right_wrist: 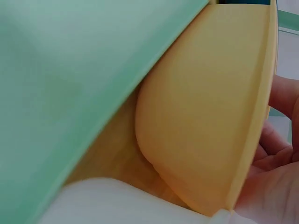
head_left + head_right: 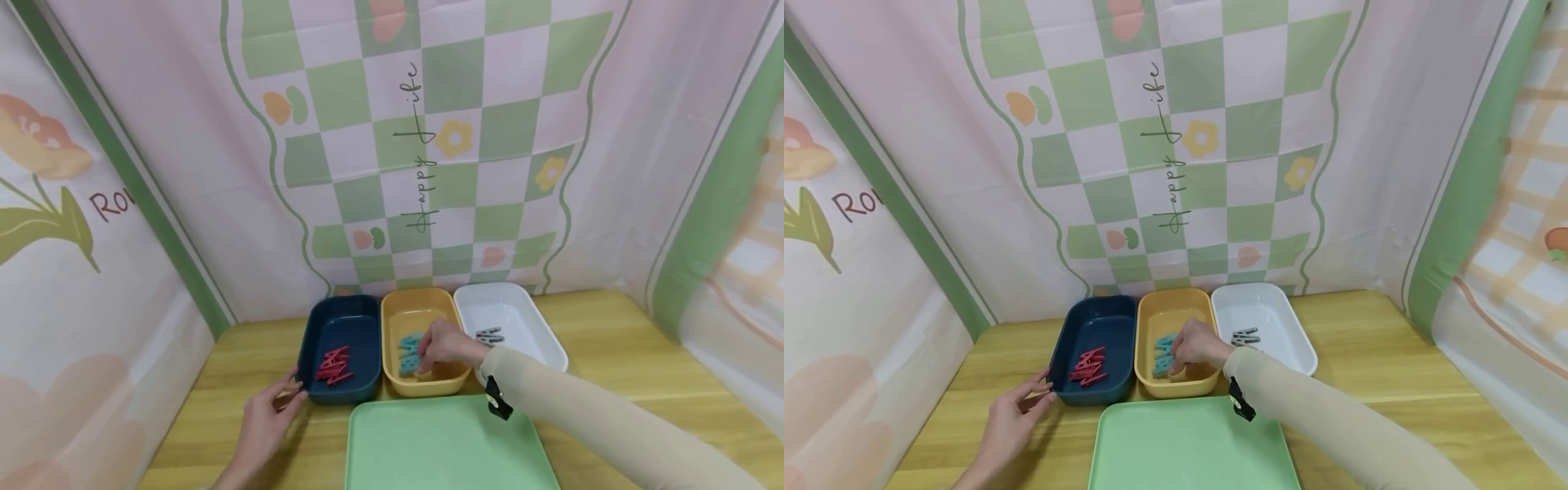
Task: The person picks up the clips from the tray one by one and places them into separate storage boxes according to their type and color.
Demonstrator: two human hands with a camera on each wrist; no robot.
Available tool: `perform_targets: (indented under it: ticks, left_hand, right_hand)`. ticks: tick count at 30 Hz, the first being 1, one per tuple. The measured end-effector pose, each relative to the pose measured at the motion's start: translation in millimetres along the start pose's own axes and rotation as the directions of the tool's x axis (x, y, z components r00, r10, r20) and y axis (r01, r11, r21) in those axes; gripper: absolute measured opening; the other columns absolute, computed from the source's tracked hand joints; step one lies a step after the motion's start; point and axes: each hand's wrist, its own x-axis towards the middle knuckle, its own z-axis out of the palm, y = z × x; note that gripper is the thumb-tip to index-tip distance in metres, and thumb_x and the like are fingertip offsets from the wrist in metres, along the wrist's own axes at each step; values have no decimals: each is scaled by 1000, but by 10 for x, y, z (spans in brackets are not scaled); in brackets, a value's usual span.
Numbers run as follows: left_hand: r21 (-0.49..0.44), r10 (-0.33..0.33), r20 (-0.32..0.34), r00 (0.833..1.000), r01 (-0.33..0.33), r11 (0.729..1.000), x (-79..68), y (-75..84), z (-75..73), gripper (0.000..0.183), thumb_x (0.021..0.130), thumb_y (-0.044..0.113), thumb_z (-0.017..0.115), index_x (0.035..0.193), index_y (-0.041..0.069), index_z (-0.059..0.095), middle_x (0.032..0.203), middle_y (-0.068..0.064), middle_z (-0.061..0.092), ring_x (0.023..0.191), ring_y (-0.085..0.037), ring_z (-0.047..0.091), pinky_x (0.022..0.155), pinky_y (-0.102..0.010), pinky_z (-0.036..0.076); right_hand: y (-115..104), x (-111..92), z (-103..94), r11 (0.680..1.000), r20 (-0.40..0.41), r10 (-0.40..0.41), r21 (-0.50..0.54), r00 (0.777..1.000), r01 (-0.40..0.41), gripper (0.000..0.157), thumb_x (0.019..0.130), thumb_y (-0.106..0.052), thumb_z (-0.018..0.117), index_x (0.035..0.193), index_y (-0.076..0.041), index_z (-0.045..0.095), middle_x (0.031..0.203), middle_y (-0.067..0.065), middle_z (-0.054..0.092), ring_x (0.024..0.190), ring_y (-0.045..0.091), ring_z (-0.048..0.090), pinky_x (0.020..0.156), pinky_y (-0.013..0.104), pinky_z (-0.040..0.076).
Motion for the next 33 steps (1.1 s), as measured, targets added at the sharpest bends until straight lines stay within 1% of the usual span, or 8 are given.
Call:
perform_targets:
  ticks: [6,10,13,15,19,22,25,33]
  left_hand:
    - [-1,-1,2,1000,1,1000,-6,3,6,19,84,9,73,102,4,69,132,-8,56,94,-22,67,73,-23,57]
    - [6,-10,0,1000,10,1000,-6,2,8,19,83,8,73,102,5,69,132,-7,56,95,-21,67,73,-22,57]
    - [13,-23,0,1000,23,1000,-9,10,7,19,84,8,73,102,5,69,132,-7,56,95,-22,67,73,-22,57]
    - [15,-31,4,1000,31,999,-10,16,4,19,84,8,73,103,5,69,133,-7,55,96,-22,66,73,-22,57]
    - [18,-50,11,999,49,999,-9,23,-2,19,84,9,73,103,6,69,133,-4,55,97,-21,66,74,-22,57]
    - [17,-38,5,999,38,999,-18,9,7,19,84,9,73,102,6,69,133,-6,55,96,-21,66,73,-22,57]
    - [11,-23,-8,1000,23,1000,-26,-6,18,19,83,8,73,101,5,69,132,-8,56,93,-22,67,72,-23,58]
    - [0,-25,-10,1000,25,1000,-15,-13,14,21,83,7,73,104,4,69,133,-8,55,93,-21,67,71,-22,57]
  right_hand:
    - [-34,-24,-45,999,30,-14,-46,999,16,18,64,-13,88,75,-9,74,72,-3,67,70,13,59,60,25,52]
    - [-68,-78,-126,998,-19,-58,-37,998,57,19,66,-14,87,79,-8,75,77,-3,68,75,13,60,65,27,54]
    - [-104,-145,-188,997,-52,-77,6,996,78,21,65,-13,86,83,-10,75,83,0,70,78,13,61,70,30,56]
    - [-126,-198,-222,996,-67,-84,37,994,86,19,66,-12,86,81,-12,74,83,1,70,77,13,61,71,30,56]
    - [-163,-342,-300,991,-94,-115,64,989,122,16,69,-11,84,79,-13,73,78,-2,69,73,11,61,70,29,54]
    - [-169,-466,-363,983,-103,-162,70,981,170,15,71,-12,84,81,-11,73,75,-3,67,71,12,60,67,29,54]
    - [-154,-604,-398,975,-106,-201,79,974,210,14,73,-15,82,83,-11,72,76,-3,67,70,13,60,63,29,53]
    - [-37,-1004,-350,945,-103,-314,68,944,321,10,78,-19,79,80,-12,71,73,-6,67,66,15,60,54,26,52]
